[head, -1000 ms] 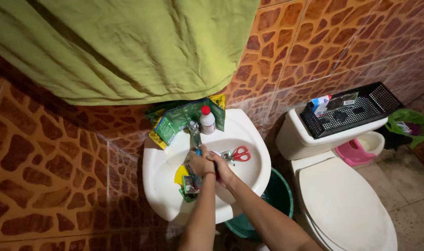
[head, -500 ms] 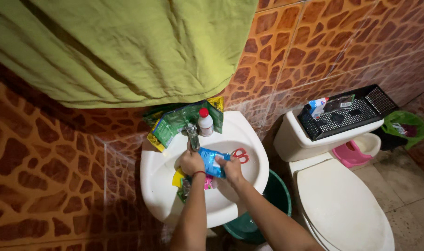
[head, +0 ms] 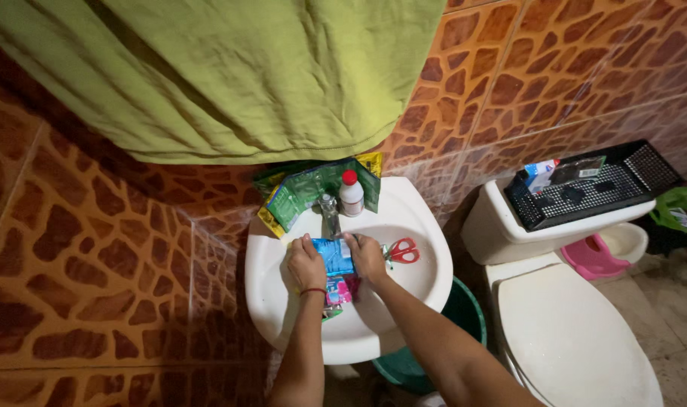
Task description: The person repeatedly picks up small sachets and packets from a bathroom sink, rinses them under running water, and places them into a black plastic basket on the toilet tank. The person handles items one at a time throughout the clip.
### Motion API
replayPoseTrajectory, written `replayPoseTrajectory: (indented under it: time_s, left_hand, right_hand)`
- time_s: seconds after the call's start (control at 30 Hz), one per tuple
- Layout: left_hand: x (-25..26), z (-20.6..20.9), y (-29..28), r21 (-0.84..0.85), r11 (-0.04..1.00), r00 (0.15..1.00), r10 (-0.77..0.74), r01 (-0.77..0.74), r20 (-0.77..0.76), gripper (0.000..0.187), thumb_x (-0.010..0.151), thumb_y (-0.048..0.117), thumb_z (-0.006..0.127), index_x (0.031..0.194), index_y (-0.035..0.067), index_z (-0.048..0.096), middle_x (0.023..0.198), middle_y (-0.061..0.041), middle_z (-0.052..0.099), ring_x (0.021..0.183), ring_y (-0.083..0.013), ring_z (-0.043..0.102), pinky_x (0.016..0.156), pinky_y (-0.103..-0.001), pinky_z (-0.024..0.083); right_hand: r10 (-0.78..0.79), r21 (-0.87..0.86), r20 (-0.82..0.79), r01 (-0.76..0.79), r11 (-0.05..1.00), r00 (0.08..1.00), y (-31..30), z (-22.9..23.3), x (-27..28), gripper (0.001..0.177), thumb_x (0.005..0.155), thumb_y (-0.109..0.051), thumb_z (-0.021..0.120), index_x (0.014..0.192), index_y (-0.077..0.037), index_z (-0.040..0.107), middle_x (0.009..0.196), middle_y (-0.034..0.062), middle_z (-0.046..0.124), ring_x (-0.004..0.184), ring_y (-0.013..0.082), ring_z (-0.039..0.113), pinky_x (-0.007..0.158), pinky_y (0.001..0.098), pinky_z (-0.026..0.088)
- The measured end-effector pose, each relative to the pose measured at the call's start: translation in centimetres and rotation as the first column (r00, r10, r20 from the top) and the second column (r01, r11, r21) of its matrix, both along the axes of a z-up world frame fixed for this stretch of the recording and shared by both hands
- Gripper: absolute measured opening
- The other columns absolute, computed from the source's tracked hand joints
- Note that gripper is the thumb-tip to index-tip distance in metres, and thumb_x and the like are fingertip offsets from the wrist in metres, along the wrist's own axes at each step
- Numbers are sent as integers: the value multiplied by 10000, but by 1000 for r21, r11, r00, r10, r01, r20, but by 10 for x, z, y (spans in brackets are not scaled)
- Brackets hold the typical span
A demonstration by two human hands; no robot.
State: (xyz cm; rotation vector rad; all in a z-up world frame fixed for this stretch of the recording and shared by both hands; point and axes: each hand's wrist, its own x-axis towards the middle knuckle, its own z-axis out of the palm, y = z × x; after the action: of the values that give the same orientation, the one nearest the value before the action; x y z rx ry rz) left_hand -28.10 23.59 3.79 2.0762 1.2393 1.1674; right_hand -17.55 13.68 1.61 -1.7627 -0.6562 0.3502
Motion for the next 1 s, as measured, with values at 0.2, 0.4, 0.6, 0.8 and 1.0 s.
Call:
replayPoseTrajectory:
  time_s: [0.2,0.4,0.6,0.8,1.0]
  left_hand:
    - [12,-46,7,-52,995,995,88,-85,48,385,1062,283,530,890,-27,681,869,-266,670,833,-468,635,756,-526,497]
    - [33,-106,13,-136,990,998,-48,41,-50,360,1047,273,538,974,-18,737,926,-256,714,853,-445,658,786,-501,499]
    - [64,-140,2,-509,771,883,-143,382,446,378,968,325,673,1107,-19,745,1032,-107,772,928,-171,690,872,-330,517]
    - [69,-121,-13,-710,511,797,76,485,600,388,964,352,711,1023,-27,770,915,-55,740,761,-147,634,708,-304,526]
    - [69,-110,-24,-700,513,782,87,497,618,445,1001,411,722,921,-26,702,844,-63,667,720,-153,606,655,-318,506]
  right_hand:
    - [35,-139,-63,-44,989,997,-3,27,14,540,1053,-448,514,885,33,693,712,251,661,638,342,588,691,439,510]
    - [260,-154,189,-233,960,947,-37,67,25,415,1020,-364,520,929,3,690,769,240,673,687,395,644,685,463,514]
    - [295,-571,222,-121,812,929,-67,121,19,415,964,-452,557,904,-97,763,847,195,719,817,405,694,746,524,526]
    - [310,-597,302,-75,798,901,-79,150,4,465,995,-481,541,844,-108,772,825,201,720,820,400,692,786,529,530]
    - [327,-557,283,-123,822,902,-97,164,-1,439,961,-448,573,819,-93,790,817,195,734,811,402,698,830,527,502]
